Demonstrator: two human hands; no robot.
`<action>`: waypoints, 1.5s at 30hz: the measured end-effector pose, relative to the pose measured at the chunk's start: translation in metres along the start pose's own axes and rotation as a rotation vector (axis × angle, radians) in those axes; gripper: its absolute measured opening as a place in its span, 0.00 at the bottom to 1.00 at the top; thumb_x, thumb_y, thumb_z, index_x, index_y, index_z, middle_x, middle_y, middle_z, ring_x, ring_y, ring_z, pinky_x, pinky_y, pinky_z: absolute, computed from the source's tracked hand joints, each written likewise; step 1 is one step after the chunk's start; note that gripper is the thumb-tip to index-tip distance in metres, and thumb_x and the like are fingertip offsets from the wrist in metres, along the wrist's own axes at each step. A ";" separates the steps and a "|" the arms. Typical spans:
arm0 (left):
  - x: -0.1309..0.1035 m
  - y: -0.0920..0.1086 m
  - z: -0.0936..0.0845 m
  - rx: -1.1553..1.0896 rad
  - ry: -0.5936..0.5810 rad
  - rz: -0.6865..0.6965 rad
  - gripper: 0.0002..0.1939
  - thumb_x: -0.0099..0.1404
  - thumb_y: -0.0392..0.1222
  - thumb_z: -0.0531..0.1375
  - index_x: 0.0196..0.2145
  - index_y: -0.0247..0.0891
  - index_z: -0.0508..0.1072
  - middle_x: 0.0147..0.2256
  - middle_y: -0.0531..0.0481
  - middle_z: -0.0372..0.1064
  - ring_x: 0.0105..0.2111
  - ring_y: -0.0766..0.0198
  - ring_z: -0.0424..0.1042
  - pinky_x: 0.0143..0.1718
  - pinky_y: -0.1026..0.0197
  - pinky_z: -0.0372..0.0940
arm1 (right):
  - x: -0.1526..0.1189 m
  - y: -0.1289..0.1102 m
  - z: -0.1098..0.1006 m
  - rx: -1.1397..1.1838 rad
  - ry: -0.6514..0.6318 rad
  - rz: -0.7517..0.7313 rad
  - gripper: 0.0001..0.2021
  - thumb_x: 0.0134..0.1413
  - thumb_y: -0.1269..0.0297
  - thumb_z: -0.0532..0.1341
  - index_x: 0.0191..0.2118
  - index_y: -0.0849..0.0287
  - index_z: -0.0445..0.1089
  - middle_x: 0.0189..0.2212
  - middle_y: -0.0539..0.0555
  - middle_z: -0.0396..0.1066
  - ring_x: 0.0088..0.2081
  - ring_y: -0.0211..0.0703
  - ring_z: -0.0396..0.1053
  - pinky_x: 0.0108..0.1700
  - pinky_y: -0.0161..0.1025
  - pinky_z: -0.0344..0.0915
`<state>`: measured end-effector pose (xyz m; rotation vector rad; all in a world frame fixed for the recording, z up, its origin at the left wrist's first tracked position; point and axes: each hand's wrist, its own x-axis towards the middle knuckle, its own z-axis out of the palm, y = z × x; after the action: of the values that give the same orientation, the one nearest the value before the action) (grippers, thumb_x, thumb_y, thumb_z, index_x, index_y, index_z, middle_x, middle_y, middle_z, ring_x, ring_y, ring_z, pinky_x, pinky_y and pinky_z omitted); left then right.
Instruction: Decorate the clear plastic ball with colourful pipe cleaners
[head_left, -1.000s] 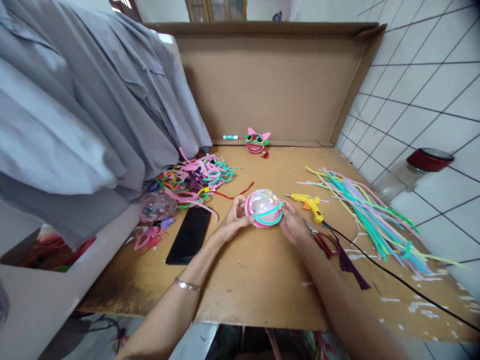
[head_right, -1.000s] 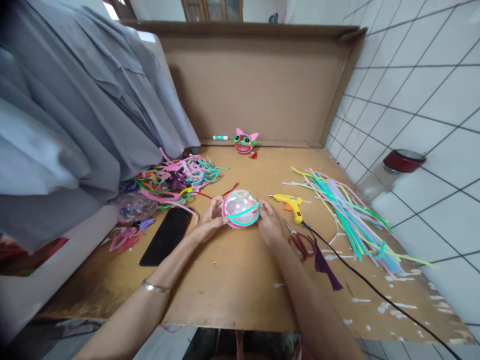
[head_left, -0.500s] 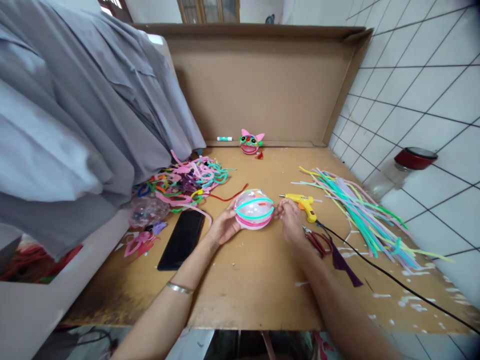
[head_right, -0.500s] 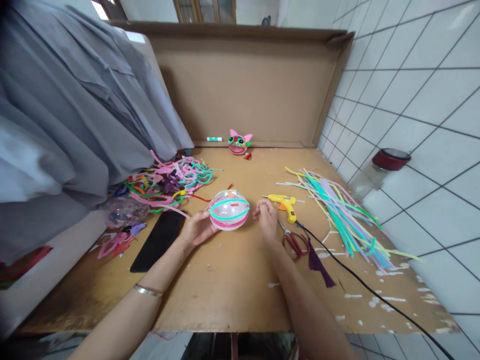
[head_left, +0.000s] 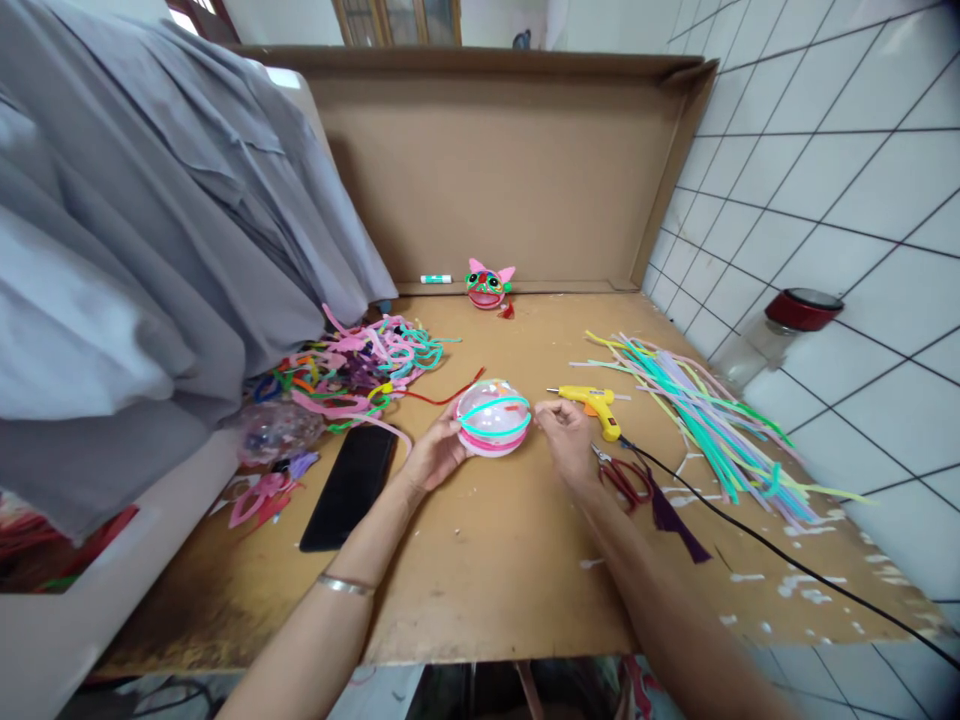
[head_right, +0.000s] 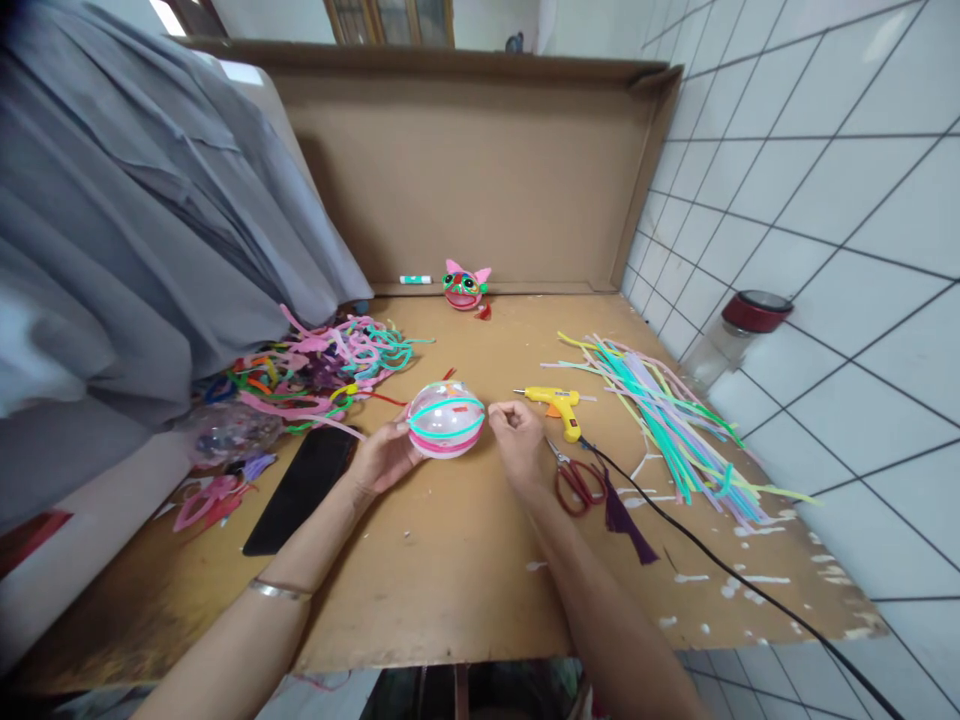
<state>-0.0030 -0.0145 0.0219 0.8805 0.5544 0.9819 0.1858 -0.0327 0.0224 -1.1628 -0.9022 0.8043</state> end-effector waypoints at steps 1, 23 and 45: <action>0.000 0.000 0.000 0.008 0.010 0.000 0.33 0.49 0.45 0.63 0.55 0.43 0.66 0.53 0.45 0.69 0.51 0.49 0.69 0.47 0.50 0.68 | 0.000 0.001 0.000 0.009 0.018 -0.007 0.08 0.40 0.60 0.63 0.21 0.56 0.66 0.20 0.47 0.66 0.25 0.38 0.61 0.31 0.37 0.59; 0.006 -0.008 -0.007 0.158 0.173 0.078 0.35 0.45 0.42 0.68 0.52 0.47 0.65 0.58 0.48 0.62 0.54 0.49 0.64 0.43 0.56 0.67 | -0.013 -0.007 0.003 -0.263 -0.048 -0.306 0.06 0.54 0.62 0.57 0.31 0.54 0.70 0.30 0.51 0.70 0.35 0.43 0.66 0.39 0.40 0.64; 0.004 -0.007 -0.003 0.323 0.109 0.169 0.35 0.49 0.41 0.69 0.55 0.40 0.65 0.55 0.43 0.65 0.54 0.50 0.65 0.55 0.51 0.60 | -0.028 -0.007 0.003 -0.672 -0.250 -0.852 0.09 0.58 0.69 0.58 0.42 0.52 0.73 0.38 0.56 0.66 0.40 0.46 0.66 0.40 0.44 0.69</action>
<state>0.0000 -0.0118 0.0142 1.1806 0.7552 1.1163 0.1719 -0.0576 0.0248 -1.0809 -1.7926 -0.0826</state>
